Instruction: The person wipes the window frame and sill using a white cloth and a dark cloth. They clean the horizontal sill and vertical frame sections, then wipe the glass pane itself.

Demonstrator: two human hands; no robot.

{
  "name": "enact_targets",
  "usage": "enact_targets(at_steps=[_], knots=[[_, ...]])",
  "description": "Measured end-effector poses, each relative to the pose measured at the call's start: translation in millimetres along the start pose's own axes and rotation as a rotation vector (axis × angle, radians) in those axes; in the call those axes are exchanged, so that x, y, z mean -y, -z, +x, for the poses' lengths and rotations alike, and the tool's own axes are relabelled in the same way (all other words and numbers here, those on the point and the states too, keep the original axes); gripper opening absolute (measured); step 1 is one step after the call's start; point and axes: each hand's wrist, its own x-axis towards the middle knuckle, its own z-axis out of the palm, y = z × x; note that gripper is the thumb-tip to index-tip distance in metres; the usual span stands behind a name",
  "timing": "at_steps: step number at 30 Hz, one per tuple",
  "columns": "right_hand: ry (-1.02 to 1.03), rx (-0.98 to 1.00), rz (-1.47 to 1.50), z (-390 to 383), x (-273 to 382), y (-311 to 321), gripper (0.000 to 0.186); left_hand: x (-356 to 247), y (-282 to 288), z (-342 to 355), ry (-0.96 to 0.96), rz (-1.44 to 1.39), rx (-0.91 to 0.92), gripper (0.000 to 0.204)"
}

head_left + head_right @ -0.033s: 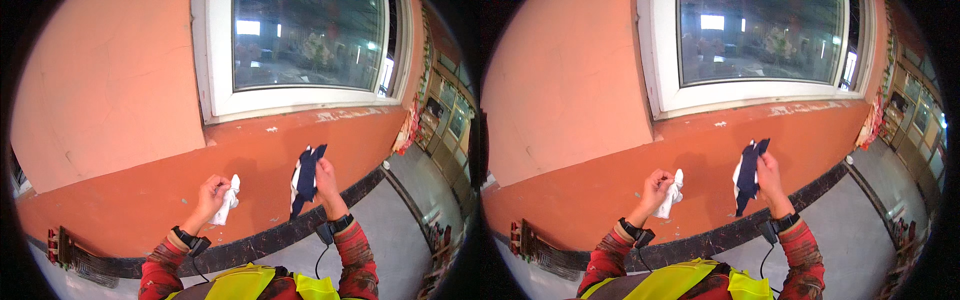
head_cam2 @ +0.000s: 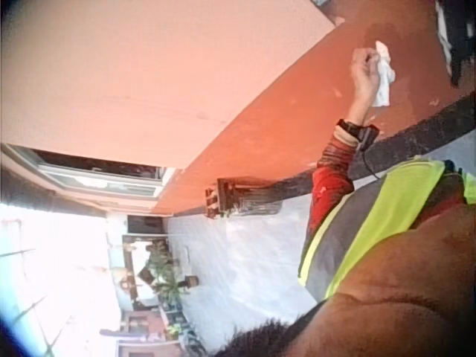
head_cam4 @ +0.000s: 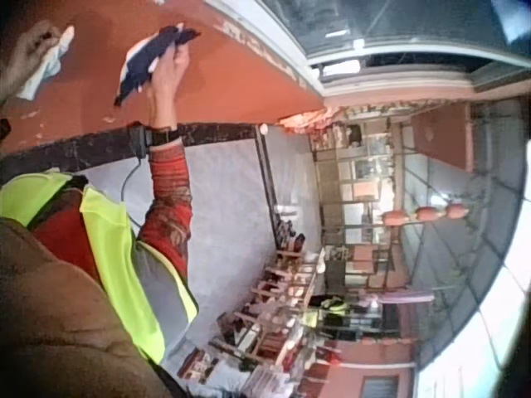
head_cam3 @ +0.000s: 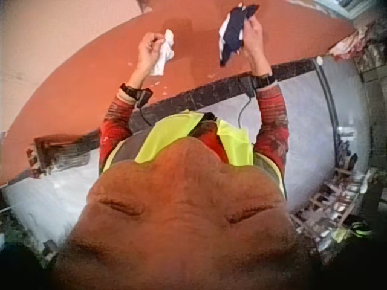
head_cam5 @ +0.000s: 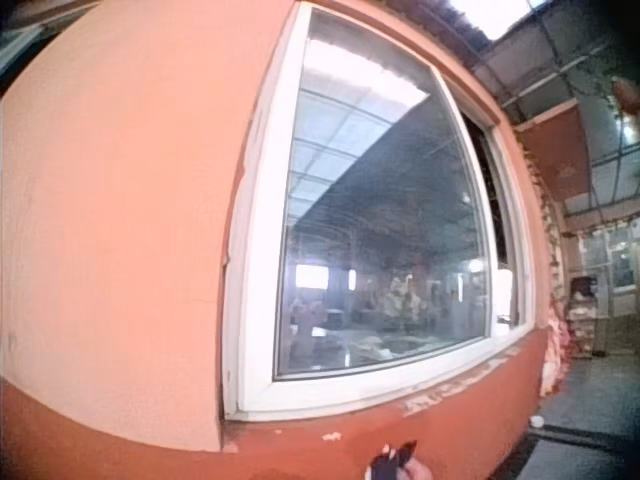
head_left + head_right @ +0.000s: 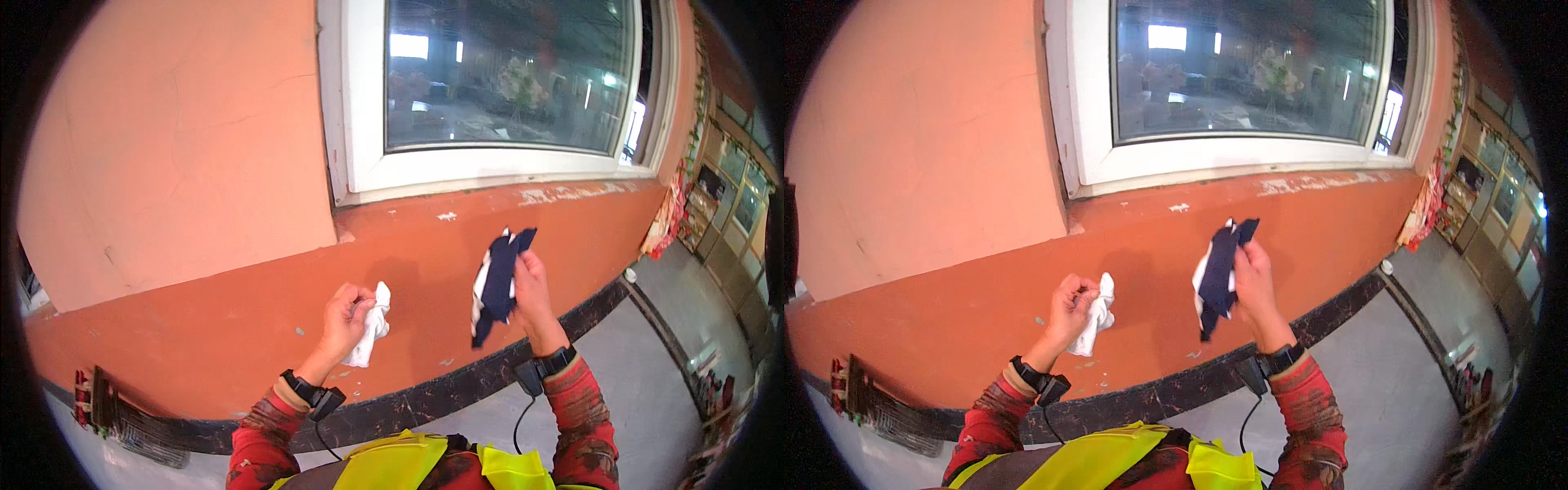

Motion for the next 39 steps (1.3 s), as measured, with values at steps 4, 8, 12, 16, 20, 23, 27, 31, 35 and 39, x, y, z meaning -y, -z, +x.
enact_targets(at_steps=[4,8,12,16,20,23,27,31,35,39], knots=[[0.54,0.031,-0.144,85.0,-5.8,-50.7,0.021,7.5,-4.4,29.8,-0.031,-0.069,-0.185,0.007],[1.008,0.086,-0.783,143.5,-28.4,-101.8,0.034,9.0,-8.3,28.4,0.104,-0.351,-0.278,0.011],[1.341,0.429,-1.036,203.6,-72.2,-156.9,0.025,14.8,-10.2,7.5,0.237,-0.539,-0.398,0.016],[1.64,0.563,-1.149,224.0,-90.6,-181.0,0.009,24.6,2.5,-20.8,0.356,-0.414,-0.514,0.011],[1.452,0.56,-0.897,248.4,-50.0,-185.0,0.01,34.7,21.9,-54.1,0.333,-0.408,-0.631,0.007],[1.288,0.141,-0.623,271.7,-6.7,-168.9,0.032,41.9,32.3,-74.5,0.387,-0.506,-0.711,0.007],[0.276,0.207,0.145,270.4,25.8,-134.3,0.014,41.4,29.1,-99.2,0.717,-0.69,-0.746,0.009],[0.146,0.253,0.321,253.0,30.3,-117.0,0.017,43.3,12.8,-95.8,0.816,-0.839,-0.662,0.011],[0.617,0.292,0.249,250.1,10.8,-142.9,0.019,50.0,-7.4,-67.7,0.692,-0.937,-0.611,0.004],[1.402,0.304,-0.627,246.7,-31.0,-171.1,0.04,51.1,-31.9,-54.8,0.643,-0.979,-0.648,0.009]])
